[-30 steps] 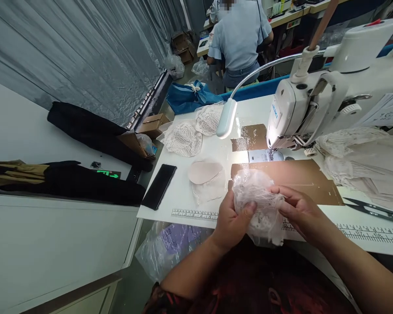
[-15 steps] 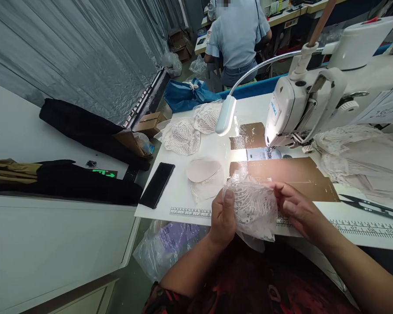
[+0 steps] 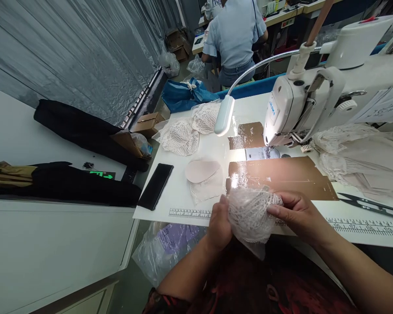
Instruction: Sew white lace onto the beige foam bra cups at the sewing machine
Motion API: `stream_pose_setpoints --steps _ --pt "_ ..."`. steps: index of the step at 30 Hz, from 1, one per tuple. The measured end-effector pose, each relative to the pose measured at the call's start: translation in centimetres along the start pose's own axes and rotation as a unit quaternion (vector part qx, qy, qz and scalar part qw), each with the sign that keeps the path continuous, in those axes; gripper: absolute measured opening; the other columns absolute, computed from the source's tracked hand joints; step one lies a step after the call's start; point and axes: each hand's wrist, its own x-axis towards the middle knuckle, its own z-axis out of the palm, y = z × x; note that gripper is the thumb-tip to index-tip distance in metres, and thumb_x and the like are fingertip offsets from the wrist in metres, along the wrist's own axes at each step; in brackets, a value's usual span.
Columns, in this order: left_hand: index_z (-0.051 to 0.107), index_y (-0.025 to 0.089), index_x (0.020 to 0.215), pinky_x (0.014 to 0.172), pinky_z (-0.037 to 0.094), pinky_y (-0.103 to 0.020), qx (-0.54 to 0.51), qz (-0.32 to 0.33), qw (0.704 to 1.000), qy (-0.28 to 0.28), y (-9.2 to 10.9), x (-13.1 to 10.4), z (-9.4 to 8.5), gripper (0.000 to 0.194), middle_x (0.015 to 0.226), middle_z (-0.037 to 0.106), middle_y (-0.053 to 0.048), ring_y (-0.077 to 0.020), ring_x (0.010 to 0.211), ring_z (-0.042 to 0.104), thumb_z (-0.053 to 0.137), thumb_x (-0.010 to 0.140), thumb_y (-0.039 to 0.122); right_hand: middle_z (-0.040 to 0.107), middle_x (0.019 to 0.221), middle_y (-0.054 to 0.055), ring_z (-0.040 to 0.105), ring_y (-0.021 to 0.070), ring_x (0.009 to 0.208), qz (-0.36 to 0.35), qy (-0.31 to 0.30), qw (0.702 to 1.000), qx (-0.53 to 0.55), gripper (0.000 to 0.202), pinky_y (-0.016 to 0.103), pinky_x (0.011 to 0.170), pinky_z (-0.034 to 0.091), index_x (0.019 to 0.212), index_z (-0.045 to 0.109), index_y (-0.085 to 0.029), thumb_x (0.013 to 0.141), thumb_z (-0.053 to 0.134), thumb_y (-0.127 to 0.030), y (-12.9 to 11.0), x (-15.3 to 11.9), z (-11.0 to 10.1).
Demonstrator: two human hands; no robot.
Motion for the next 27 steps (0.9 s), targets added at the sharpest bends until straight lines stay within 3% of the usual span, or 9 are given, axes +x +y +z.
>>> stream_pose_setpoints --steps 2,5,8,10,13,15,18,27 --pt "0.072 0.015 0.088 0.084 0.05 -0.035 -0.003 -0.006 1.0 -0.01 0.5 0.4 -1.2 0.058 0.087 0.07 -0.008 -0.0248 0.094 0.063 0.044 0.09 0.066 0.069 0.075 0.004 0.061 0.0187 0.067 0.003 0.046 0.999 -0.002 0.023 0.03 0.064 0.05 0.078 0.075 -0.019 0.073 0.077 -0.042 -0.2 -0.4 -0.1" --pt "0.071 0.016 0.099 0.092 0.047 -0.035 0.105 0.08 0.99 -0.053 2.4 1.0 -2.8 0.056 0.112 0.065 -0.01 -0.0253 0.107 0.059 0.044 0.091 0.064 0.063 0.063 0.001 0.054 0.0137 0.057 0.003 0.06 0.996 -0.065 0.024 0.025 0.053 0.045 0.066 0.068 -0.019 0.072 0.078 -0.041 -0.9 -0.7 0.1" --pt "0.059 0.021 0.127 0.107 0.038 -0.039 0.258 0.166 0.944 -0.121 4.6 1.2 -2.7 0.072 0.134 0.053 -0.012 -0.0311 0.126 0.047 0.072 0.071 0.064 0.062 0.062 0.0 0.054 0.0137 0.057 -0.023 0.031 0.987 -0.153 0.024 0.024 0.051 0.043 0.067 0.066 -0.021 0.074 0.075 -0.041 -1.7 -0.7 1.0" --pt "0.058 0.02 0.128 0.104 0.04 -0.038 0.333 0.145 0.913 -0.184 5.4 1.2 -1.8 0.074 0.127 0.058 -0.012 -0.0303 0.119 0.052 0.082 0.066 0.05 0.065 0.067 0.001 0.057 0.0153 0.06 -0.041 0.021 0.981 -0.187 0.021 0.025 0.054 0.045 0.075 0.068 -0.022 0.077 0.073 -0.042 -2.0 -0.6 1.6" --pt "0.067 0.016 0.105 0.078 0.047 -0.028 0.385 0.097 0.884 -0.246 5.3 1.4 -0.6 0.035 0.093 0.064 -0.007 -0.019 0.084 0.059 0.071 0.08 0.04 0.068 0.071 0.003 0.06 0.0177 0.065 -0.075 0.045 0.969 -0.232 0.022 0.027 0.057 0.047 0.073 0.069 -0.023 0.081 0.068 -0.044 -2.1 -0.5 1.9" --pt "0.068 0.014 0.091 0.065 0.042 -0.024 0.395 0.085 0.878 -0.257 4.8 1.6 -0.1 0.028 0.077 0.059 -0.003 -0.0139 0.07 0.052 0.066 0.084 0.042 0.07 0.077 0.005 0.064 0.0209 0.075 -0.109 0.07 0.958 -0.256 0.024 0.03 0.064 0.049 0.068 0.068 -0.023 0.082 0.066 -0.042 -2.0 -0.6 1.7" --pt "0.068 0.013 0.088 0.06 0.038 -0.022 0.381 0.072 0.887 -0.251 4.4 1.7 0.3 0.031 0.071 0.055 -0.001 -0.0121 0.065 0.047 0.066 0.084 0.044 0.07 0.079 0.005 0.065 0.0213 0.079 -0.134 0.093 0.951 -0.264 0.023 0.031 0.068 0.049 0.065 0.065 -0.024 0.083 0.066 -0.039 -1.9 -0.6 1.2" --pt "0.071 0.014 0.095 0.065 0.042 -0.022 0.324 0.063 0.914 -0.234 5.0 2.5 1.1 0.029 0.079 0.063 -0.002 -0.0131 0.07 0.054 0.07 0.082 0.04 0.065 0.069 0.003 0.059 0.0169 0.062 -0.117 0.106 0.953 -0.26 0.028 0.029 0.057 0.045 0.063 0.059 -0.022 0.085 0.064 -0.039 -2.1 -0.4 1.0"
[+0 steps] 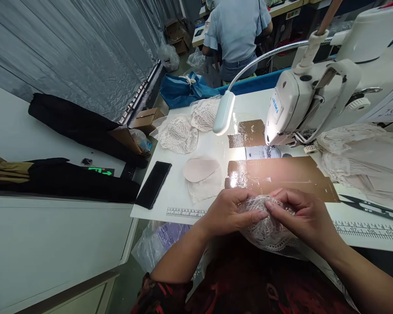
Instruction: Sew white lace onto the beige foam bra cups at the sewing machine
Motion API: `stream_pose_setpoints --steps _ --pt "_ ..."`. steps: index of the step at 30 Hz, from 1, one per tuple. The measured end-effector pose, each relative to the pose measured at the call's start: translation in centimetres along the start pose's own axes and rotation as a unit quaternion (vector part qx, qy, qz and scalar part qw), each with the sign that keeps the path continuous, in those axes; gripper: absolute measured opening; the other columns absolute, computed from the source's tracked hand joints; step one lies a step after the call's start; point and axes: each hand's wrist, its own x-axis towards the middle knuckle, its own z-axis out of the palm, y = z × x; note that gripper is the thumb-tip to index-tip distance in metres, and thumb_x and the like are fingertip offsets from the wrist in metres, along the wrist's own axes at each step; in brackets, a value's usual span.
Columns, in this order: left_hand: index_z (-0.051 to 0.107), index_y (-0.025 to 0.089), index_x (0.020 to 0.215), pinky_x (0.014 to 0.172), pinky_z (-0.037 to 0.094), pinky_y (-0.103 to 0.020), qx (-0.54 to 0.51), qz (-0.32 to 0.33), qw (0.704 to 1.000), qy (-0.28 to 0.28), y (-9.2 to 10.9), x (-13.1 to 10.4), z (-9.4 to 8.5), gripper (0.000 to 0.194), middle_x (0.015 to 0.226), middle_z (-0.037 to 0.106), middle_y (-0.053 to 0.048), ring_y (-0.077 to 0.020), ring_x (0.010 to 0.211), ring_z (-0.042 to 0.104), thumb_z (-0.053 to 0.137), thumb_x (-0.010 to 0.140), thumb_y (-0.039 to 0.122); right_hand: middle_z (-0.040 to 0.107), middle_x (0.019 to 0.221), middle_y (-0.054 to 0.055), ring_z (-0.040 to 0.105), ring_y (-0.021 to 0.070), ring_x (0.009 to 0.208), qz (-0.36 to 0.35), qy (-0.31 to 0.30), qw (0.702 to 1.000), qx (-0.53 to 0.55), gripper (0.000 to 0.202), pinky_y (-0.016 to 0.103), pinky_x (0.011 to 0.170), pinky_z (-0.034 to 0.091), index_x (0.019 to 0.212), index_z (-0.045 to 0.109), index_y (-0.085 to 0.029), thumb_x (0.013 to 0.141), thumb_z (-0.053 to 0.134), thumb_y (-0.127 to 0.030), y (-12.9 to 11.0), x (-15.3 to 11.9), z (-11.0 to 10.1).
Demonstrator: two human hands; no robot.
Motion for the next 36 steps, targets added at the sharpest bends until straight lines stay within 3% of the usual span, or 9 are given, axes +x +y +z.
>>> stream_pose_setpoints --steps 7,12,19,22,25,28,31,34,36 --pt "0.071 0.013 0.089 0.061 0.041 -0.023 0.024 0.003 1.0 -0.005 -0.2 1.1 0.5 0.025 0.075 0.063 -0.004 -0.0133 0.068 0.054 0.061 0.087 0.035 0.067 0.069 0.004 0.059 0.018 0.063 0.009 0.011 1.0 -0.012 0.027 0.029 0.056 0.044 0.063 0.063 -0.022 0.082 0.066 -0.04 0.6 0.3 -0.5" --pt "0.071 0.013 0.087 0.06 0.04 -0.022 -0.025 0.002 1.0 -0.007 -0.1 1.8 0.3 0.021 0.073 0.061 -0.003 -0.0111 0.065 0.051 0.062 0.087 0.031 0.066 0.076 0.003 0.057 0.0168 0.067 0.085 -0.042 0.993 0.067 0.024 0.027 0.057 0.044 0.086 0.069 -0.021 0.077 0.073 -0.042 1.8 1.0 -1.4" --pt "0.068 0.012 0.071 0.058 0.038 -0.021 -0.185 -0.048 0.981 -0.023 0.0 3.0 0.9 0.021 0.066 0.055 -0.001 -0.009 0.061 0.048 0.071 0.08 0.031 0.056 0.063 -0.003 0.046 0.0106 0.059 0.122 -0.093 0.973 0.175 0.021 0.022 0.052 0.037 0.071 0.067 -0.02 0.073 0.077 -0.039 1.5 1.9 -2.2" --pt "0.063 0.011 0.067 0.053 0.037 -0.02 -0.311 -0.126 0.942 0.025 -0.8 3.6 1.5 0.031 0.06 0.054 0.001 -0.0076 0.053 0.046 0.078 0.07 0.038 0.058 0.066 -0.002 0.05 0.0111 0.061 0.145 -0.079 0.963 0.212 0.024 0.022 0.055 0.041 0.075 0.068 -0.021 0.073 0.077 -0.042 1.2 2.5 -2.3" --pt "0.061 0.013 0.072 0.053 0.041 -0.022 -0.358 -0.135 0.914 0.135 -0.9 3.5 -0.2 0.032 0.062 0.059 0.0 -0.0101 0.053 0.051 0.078 0.067 0.04 0.066 0.077 0.002 0.059 0.0152 0.07 0.159 -0.041 0.966 0.199 0.032 0.026 0.063 0.049 0.088 0.07 -0.022 0.071 0.078 -0.047 1.7 2.8 -3.6" --pt "0.062 0.015 0.079 0.055 0.042 -0.022 -0.21 -0.05 0.926 0.309 0.0 3.3 -4.0 0.022 0.064 0.06 0.002 -0.0105 0.054 0.052 0.07 0.076 0.036 0.071 0.09 0.006 0.064 0.0206 0.08 0.15 -0.001 0.982 0.112 0.037 0.03 0.069 0.053 0.094 0.071 -0.023 0.071 0.076 -0.052 2.5 2.8 -5.9" --pt "0.058 0.016 0.068 0.055 0.038 -0.022 0.161 0.058 0.898 0.405 0.7 4.6 -6.2 0.024 0.058 0.052 0.003 -0.0104 0.055 0.048 0.06 0.086 0.032 0.072 0.098 0.005 0.065 0.0218 0.085 0.118 0.011 0.992 -0.033 0.034 0.029 0.066 0.051 0.093 0.072 -0.025 0.077 0.068 -0.055 2.6 3.1 -7.9" --pt "0.054 0.016 0.062 0.06 0.04 -0.026 0.519 0.136 0.809 0.239 -0.3 7.9 -3.9 0.03 0.061 0.055 -0.003 -0.0149 0.061 0.052 0.047 0.091 0.02 0.072 0.1 0.002 0.065 0.0222 0.087 0.076 -0.035 0.986 -0.142 0.03 0.03 0.067 0.05 0.094 0.071 -0.027 0.085 0.057 -0.051 2.0 4.6 -8.5" --pt "0.057 0.015 0.065 0.061 0.042 -0.029 0.616 0.144 0.765 0.122 -1.5 10.2 -0.7 0.023 0.066 0.059 -0.006 -0.018 0.064 0.055 0.047 0.086 0.011 0.074 0.096 0.003 0.066 0.0229 0.085 0.048 -0.072 0.975 -0.203 0.028 0.033 0.069 0.05 0.095 0.072 -0.027 0.088 0.051 -0.044 1.9 5.9 -8.3"
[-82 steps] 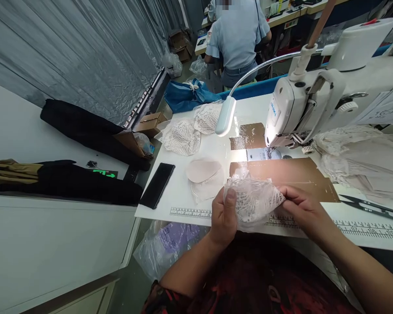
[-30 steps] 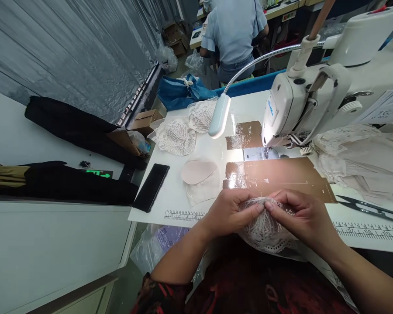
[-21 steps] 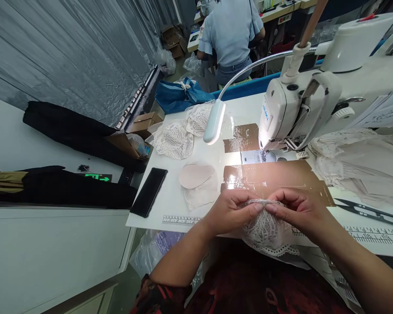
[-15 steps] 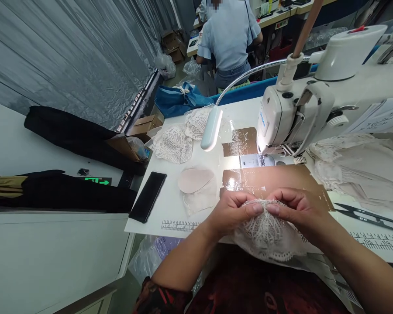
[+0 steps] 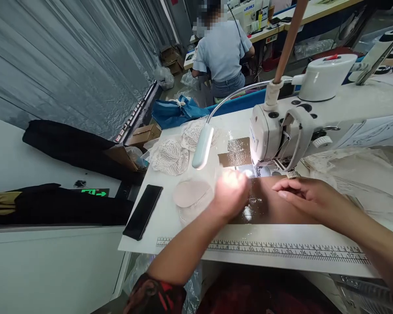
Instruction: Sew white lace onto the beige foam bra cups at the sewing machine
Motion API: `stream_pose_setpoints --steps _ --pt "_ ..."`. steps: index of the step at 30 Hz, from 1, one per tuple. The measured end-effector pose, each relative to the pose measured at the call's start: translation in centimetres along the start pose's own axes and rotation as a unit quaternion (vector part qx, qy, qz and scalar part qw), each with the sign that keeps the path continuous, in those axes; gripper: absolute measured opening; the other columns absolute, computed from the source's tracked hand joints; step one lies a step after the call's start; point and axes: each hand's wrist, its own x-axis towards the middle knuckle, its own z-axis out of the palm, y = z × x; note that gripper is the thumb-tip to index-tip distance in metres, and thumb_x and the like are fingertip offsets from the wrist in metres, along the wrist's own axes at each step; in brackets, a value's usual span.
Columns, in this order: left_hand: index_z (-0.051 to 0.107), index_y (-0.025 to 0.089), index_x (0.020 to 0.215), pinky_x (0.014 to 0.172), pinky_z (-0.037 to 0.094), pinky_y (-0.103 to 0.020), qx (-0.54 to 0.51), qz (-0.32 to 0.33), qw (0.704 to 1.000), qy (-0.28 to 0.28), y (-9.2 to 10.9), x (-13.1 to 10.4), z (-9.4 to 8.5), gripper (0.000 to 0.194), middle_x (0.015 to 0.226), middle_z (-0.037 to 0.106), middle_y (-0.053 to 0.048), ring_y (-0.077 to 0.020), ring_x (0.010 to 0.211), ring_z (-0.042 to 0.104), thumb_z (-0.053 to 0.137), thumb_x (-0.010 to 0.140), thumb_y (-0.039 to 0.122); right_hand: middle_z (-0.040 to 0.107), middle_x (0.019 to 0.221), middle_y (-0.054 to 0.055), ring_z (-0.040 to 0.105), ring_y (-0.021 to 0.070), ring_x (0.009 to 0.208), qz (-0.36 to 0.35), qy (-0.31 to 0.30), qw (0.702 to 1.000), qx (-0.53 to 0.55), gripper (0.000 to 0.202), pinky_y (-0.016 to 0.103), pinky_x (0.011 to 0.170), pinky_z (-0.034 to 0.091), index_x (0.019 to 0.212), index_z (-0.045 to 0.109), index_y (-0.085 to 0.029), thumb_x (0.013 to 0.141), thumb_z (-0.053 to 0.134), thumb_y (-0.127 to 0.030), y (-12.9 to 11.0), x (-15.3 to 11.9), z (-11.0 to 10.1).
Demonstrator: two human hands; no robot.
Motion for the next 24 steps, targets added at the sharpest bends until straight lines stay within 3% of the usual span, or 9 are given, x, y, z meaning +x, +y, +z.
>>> stream_pose_setpoints --steps 3,6,8,12,16,20,24 --pt "0.06 0.013 0.07 0.057 0.041 -0.03 0.008 0.051 0.997 -0.061 3.8 0.9 2.6 0.02 0.065 0.06 -0.008 -0.0199 0.063 0.056 0.047 0.083 0.006 0.075 0.097 0.004 0.067 0.0234 0.086 -0.051 -0.005 0.995 -0.085 0.031 0.036 0.073 0.05 0.099 0.072 -0.025 0.09 0.044 -0.034 0.2 1.6 0.9" --pt "0.064 0.008 0.084 0.064 0.046 -0.037 -0.001 0.085 0.987 -0.133 5.2 0.4 2.3 0.028 0.075 0.063 -0.013 -0.0241 0.07 0.059 0.04 0.093 0.017 0.073 0.103 0.006 0.065 0.021 0.09 -0.107 0.018 0.986 -0.13 0.034 0.032 0.074 0.048 0.102 0.071 -0.022 0.091 0.039 -0.022 0.9 2.1 2.4" --pt "0.065 0.008 0.087 0.069 0.048 -0.039 -0.033 0.072 0.986 -0.145 4.7 0.0 1.3 0.035 0.077 0.063 -0.013 -0.0246 0.073 0.059 0.036 0.097 0.023 0.071 0.094 0.006 0.064 0.0187 0.082 -0.132 0.022 0.976 -0.173 0.033 0.03 0.067 0.046 0.093 0.071 -0.02 0.089 0.039 -0.015 1.2 1.9 3.3" --pt "0.067 0.014 0.092 0.073 0.051 -0.032 -0.155 0.043 0.979 -0.121 2.3 -0.1 0.4 0.033 0.092 0.067 -0.01 -0.0192 0.081 0.061 0.038 0.099 0.025 0.064 0.076 0.006 0.056 0.0184 0.068 -0.178 0.056 0.94 -0.285 0.026 0.03 0.059 0.039 0.076 0.068 -0.017 0.085 0.044 -0.01 1.3 1.6 4.3" --pt "0.067 0.013 0.107 0.08 0.054 -0.033 -0.172 0.082 0.98 -0.064 0.8 0.3 1.9 0.029 0.118 0.067 -0.01 -0.0196 0.09 0.061 0.043 0.098 0.024 0.067 0.085 0.007 0.056 0.0184 0.069 -0.208 0.101 0.914 -0.332 0.031 0.03 0.059 0.038 0.091 0.072 -0.016 0.081 0.045 -0.004 1.4 1.8 4.6" --pt "0.066 0.012 0.114 0.08 0.055 -0.036 -0.156 0.105 0.981 -0.046 -0.1 1.0 3.3 0.032 0.123 0.067 -0.011 -0.0208 0.09 0.062 0.043 0.098 0.026 0.069 0.089 0.005 0.045 0.0137 0.053 -0.18 0.124 0.907 -0.361 0.042 0.029 0.048 0.03 0.103 0.073 -0.018 0.076 0.046 0.0 1.1 2.3 4.6" --pt "0.067 0.012 0.115 0.087 0.055 -0.038 -0.169 0.117 0.978 -0.043 -1.1 1.6 3.9 0.031 0.122 0.068 -0.011 -0.0218 0.101 0.064 0.044 0.097 0.026 0.07 0.089 0.003 0.036 0.0114 0.046 -0.14 0.132 0.911 -0.366 0.045 0.029 0.042 0.023 0.111 0.072 -0.022 0.079 0.048 -0.003 0.6 2.7 4.6"
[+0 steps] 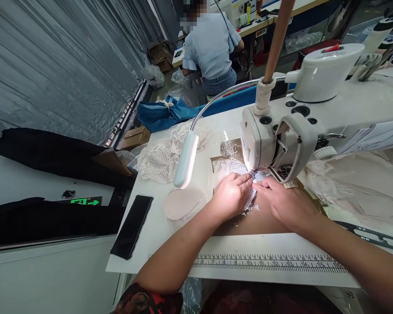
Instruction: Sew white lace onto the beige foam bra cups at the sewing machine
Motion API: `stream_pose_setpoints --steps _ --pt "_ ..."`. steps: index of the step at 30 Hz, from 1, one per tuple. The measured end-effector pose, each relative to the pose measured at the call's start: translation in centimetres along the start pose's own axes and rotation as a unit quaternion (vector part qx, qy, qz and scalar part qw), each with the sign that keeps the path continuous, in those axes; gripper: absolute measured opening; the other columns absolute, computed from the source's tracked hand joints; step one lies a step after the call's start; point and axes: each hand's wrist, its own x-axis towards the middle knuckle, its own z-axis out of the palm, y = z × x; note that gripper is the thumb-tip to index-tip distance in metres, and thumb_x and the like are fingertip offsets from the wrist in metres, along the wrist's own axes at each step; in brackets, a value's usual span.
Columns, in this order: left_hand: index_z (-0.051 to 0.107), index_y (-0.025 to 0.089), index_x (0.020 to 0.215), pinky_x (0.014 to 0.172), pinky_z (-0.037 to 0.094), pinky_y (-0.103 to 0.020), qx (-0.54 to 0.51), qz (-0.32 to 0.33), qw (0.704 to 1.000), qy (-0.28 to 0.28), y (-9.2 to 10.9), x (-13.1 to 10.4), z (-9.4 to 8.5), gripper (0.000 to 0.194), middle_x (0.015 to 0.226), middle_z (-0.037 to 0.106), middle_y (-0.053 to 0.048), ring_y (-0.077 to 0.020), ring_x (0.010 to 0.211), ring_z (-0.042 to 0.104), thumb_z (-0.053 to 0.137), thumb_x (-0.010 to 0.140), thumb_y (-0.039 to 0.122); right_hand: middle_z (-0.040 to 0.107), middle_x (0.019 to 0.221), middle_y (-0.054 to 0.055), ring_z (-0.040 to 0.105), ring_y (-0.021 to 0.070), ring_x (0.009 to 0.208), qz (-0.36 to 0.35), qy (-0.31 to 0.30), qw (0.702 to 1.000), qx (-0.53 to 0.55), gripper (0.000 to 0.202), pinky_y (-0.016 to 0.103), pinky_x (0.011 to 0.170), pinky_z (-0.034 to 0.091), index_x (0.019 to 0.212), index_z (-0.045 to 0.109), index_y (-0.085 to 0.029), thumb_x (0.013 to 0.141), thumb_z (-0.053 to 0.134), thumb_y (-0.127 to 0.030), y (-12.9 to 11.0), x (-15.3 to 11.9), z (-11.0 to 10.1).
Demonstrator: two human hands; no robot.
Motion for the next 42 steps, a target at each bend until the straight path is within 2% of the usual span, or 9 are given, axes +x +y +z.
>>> stream_pose_setpoints --steps 10,17,22,28,30,34,37,40,42 --pt "0.066 0.012 0.119 0.081 0.053 -0.041 -0.001 -0.019 1.0 0.015 -1.0 0.1 0.5 0.035 0.126 0.066 -0.01 -0.0234 0.093 0.061 0.048 0.092 0.022 0.068 0.089 0.005 0.037 0.0115 0.047 -0.011 0.014 1.0 -0.006 0.051 0.029 0.042 0.023 0.11 0.072 -0.021 0.073 0.046 0.001 -0.1 -0.3 0.2" --pt "0.059 0.021 0.13 0.095 0.045 -0.053 0.069 -0.116 0.991 -0.008 -0.3 0.1 0.8 0.039 0.133 0.059 -0.011 -0.035 0.128 0.044 0.046 0.094 0.026 0.062 0.077 0.004 0.047 0.0133 0.053 -0.042 0.031 0.998 0.027 0.045 0.028 0.047 0.031 0.105 0.073 -0.018 0.078 0.041 0.0 0.4 -0.9 0.8" --pt "0.058 0.022 0.131 0.1 0.04 -0.061 0.073 -0.137 0.987 -0.033 0.1 -0.3 0.1 0.04 0.142 0.052 -0.01 -0.0407 0.133 0.04 0.048 0.092 0.024 0.07 0.094 0.008 0.064 0.0176 0.08 -0.059 0.048 0.991 0.111 0.039 0.028 0.064 0.047 0.109 0.069 -0.016 0.086 0.039 -0.005 0.9 -1.5 1.0" --pt "0.067 0.025 0.117 0.103 0.044 -0.054 -0.088 0.016 0.988 -0.126 2.2 -3.8 -3.6 0.03 0.136 0.059 -0.006 -0.0334 0.131 0.048 0.057 0.089 0.023 0.07 0.097 0.006 0.064 0.0176 0.085 -0.084 0.045 0.973 0.209 0.034 0.029 0.07 0.05 0.114 0.068 -0.019 0.091 0.044 -0.012 1.6 -2.1 1.0" --pt "0.067 0.023 0.116 0.104 0.046 -0.043 -0.167 0.027 0.981 -0.096 2.5 -4.5 -4.7 0.028 0.132 0.061 -0.007 -0.0248 0.126 0.053 0.056 0.09 0.024 0.07 0.093 0.006 0.063 0.018 0.084 -0.103 0.041 0.97 0.216 0.031 0.029 0.07 0.049 0.109 0.07 -0.019 0.092 0.044 -0.015 1.6 -2.2 1.1" --pt "0.058 0.019 0.129 0.103 0.047 -0.038 -0.178 -0.087 0.98 -0.007 1.6 -3.5 -4.9 0.04 0.129 0.062 -0.01 -0.0226 0.122 0.055 0.055 0.089 0.024 0.067 0.085 0.006 0.06 0.0187 0.079 -0.158 0.023 0.973 0.169 0.029 0.031 0.068 0.046 0.104 0.072 -0.02 0.092 0.046 -0.017 1.5 -2.1 1.2" --pt "0.057 0.017 0.129 0.093 0.052 -0.038 -0.171 -0.136 0.97 -0.103 0.3 -1.7 -4.3 0.051 0.12 0.067 -0.009 -0.0248 0.109 0.062 0.063 0.078 0.017 0.065 0.084 0.006 0.057 0.0192 0.077 -0.156 0.003 0.977 0.143 0.028 0.031 0.067 0.043 0.105 0.071 -0.019 0.091 0.048 -0.017 1.6 -2.0 1.2" --pt "0.069 0.015 0.096 0.072 0.052 -0.029 -0.263 -0.172 0.928 -0.199 -0.7 -0.5 -4.0 0.021 0.084 0.07 -0.004 -0.0193 0.079 0.065 0.065 0.076 0.02 0.064 0.085 0.006 0.056 0.0189 0.079 -0.14 -0.012 0.977 0.159 0.027 0.031 0.069 0.042 0.102 0.072 -0.019 0.09 0.048 -0.015 1.9 -2.1 1.1" --pt "0.065 0.015 0.077 0.064 0.049 -0.026 -0.369 -0.162 0.893 -0.201 -1.2 -0.4 -3.8 0.015 0.075 0.064 -0.002 -0.0158 0.071 0.061 0.071 0.074 0.028 0.063 0.085 0.006 0.056 0.0189 0.08 -0.13 -0.021 0.975 0.176 0.027 0.03 0.069 0.042 0.1 0.072 -0.019 0.09 0.048 -0.014 2.1 -2.1 1.0"
